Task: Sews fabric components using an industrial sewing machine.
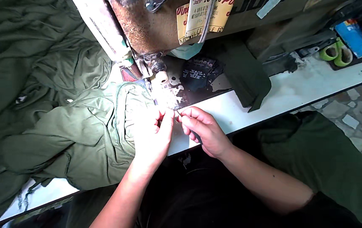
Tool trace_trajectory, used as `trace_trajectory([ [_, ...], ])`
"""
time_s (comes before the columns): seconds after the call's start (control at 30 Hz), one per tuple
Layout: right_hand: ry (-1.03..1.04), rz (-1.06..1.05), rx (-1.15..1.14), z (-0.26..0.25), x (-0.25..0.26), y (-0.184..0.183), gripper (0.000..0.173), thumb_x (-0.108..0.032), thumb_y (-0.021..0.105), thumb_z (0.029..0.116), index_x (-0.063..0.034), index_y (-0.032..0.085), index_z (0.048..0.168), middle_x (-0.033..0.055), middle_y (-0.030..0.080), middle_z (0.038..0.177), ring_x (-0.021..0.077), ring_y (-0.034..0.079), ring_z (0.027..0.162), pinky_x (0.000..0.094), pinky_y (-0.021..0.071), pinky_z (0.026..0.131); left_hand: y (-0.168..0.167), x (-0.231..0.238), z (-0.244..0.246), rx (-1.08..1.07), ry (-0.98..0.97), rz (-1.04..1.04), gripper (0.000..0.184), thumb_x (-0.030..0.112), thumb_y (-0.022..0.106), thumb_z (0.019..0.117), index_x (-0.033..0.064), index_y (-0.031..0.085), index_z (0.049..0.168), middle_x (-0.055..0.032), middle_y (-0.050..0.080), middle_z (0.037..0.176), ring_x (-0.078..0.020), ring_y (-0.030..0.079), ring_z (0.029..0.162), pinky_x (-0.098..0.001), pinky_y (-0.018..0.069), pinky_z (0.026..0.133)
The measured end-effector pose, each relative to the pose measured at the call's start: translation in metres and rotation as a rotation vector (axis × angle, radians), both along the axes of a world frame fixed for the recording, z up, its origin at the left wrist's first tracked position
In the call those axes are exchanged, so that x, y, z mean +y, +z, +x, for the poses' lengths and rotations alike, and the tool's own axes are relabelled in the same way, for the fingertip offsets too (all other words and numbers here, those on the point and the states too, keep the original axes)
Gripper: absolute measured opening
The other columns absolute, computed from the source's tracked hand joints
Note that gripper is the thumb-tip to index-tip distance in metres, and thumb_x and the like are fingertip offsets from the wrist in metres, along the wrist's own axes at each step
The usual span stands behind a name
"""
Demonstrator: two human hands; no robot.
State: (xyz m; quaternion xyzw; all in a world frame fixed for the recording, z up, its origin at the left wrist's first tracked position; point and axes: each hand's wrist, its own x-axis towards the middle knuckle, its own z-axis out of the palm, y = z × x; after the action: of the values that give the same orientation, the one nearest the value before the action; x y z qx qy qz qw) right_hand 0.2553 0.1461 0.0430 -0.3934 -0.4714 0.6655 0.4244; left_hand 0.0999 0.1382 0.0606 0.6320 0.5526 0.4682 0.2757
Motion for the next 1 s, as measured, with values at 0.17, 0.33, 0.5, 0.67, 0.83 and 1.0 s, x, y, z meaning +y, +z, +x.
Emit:
trace_trajectory([
  [0.17,-0.030,0.050,-0.163,0.001,0.011,-0.003,0.022,-0.017,0.048,0.1057,-0.0114,0.061,0.089,-0.0056,0.048,0.061,-0.0014,0.042,0.048,0.0115,0.0344,0.045,-0.002,0.003,-0.009,0.180,0.016,0.017,0.020,0.014,0.055,0.1000,0.0116,0.063,0.081,0.0105,0.051,0.067,0.0074,0.047,0.057,-0.0090,0.0387,0.053],
  [0.33,-0.041,0.661,-0.978,0.009,0.029,-0.014,0.018,-0.014,0.065,0.0957,-0.0006,0.072,0.107,0.0158,0.066,0.096,0.0313,0.067,0.085,0.0477,0.0567,0.070,-0.004,0.028,-0.057,0.849,0.143,0.060,0.028,0.015,0.048,0.1034,-0.0041,0.068,0.100,-0.0241,0.067,0.089,-0.0444,0.066,0.088,-0.0637,0.0467,0.079],
  [0.5,0.172,0.826,-1.077,-0.001,0.038,-0.014,0.022,-0.017,0.073,0.0851,-0.0050,0.075,0.103,0.0141,0.065,0.101,0.0359,0.062,0.101,0.0495,0.0502,0.079,-0.005,0.044,-0.064,0.855,0.162,0.076,0.027,0.014,0.050,0.1045,-0.0049,0.068,0.102,-0.0256,0.068,0.095,-0.0457,0.066,0.095,-0.0634,0.0472,0.084],
  [0.67,0.215,0.602,-0.825,-0.019,0.096,0.005,0.019,-0.009,0.061,0.0984,0.0031,0.072,0.108,0.0219,0.068,0.108,0.0361,0.066,0.106,0.0503,0.0525,0.093,-0.020,0.068,-0.052,0.721,0.131,0.073,0.024,0.012,0.053,0.1018,-0.0054,0.069,0.096,-0.0230,0.067,0.087,-0.0396,0.065,0.089,-0.0575,0.0465,0.084],
  [0.83,0.349,0.560,-0.861,-0.045,0.128,0.024,0.026,0.001,0.053,0.1008,0.0112,0.065,0.121,0.0276,0.069,0.117,0.0403,0.065,0.116,0.0512,0.0473,0.102,-0.032,0.076,-0.050,0.645,0.244,0.004,0.031,0.022,0.051,0.1039,-0.0027,0.069,0.103,-0.0252,0.068,0.107,-0.0372,0.064,0.108,-0.0552,0.0466,0.094],
  [1.0,0.453,0.441,-0.942,-0.056,0.142,0.023,0.034,-0.004,0.057,0.1019,0.0054,0.060,0.135,0.0252,0.060,0.137,0.0394,0.055,0.132,0.0525,0.0428,0.109,-0.041,0.068,-0.050,0.640,0.283,-0.067,0.033,0.032,0.050,0.1077,0.0039,0.066,0.113,-0.0195,0.068,0.101,-0.0327,0.067,0.093,-0.0558,0.0516,0.079],
])
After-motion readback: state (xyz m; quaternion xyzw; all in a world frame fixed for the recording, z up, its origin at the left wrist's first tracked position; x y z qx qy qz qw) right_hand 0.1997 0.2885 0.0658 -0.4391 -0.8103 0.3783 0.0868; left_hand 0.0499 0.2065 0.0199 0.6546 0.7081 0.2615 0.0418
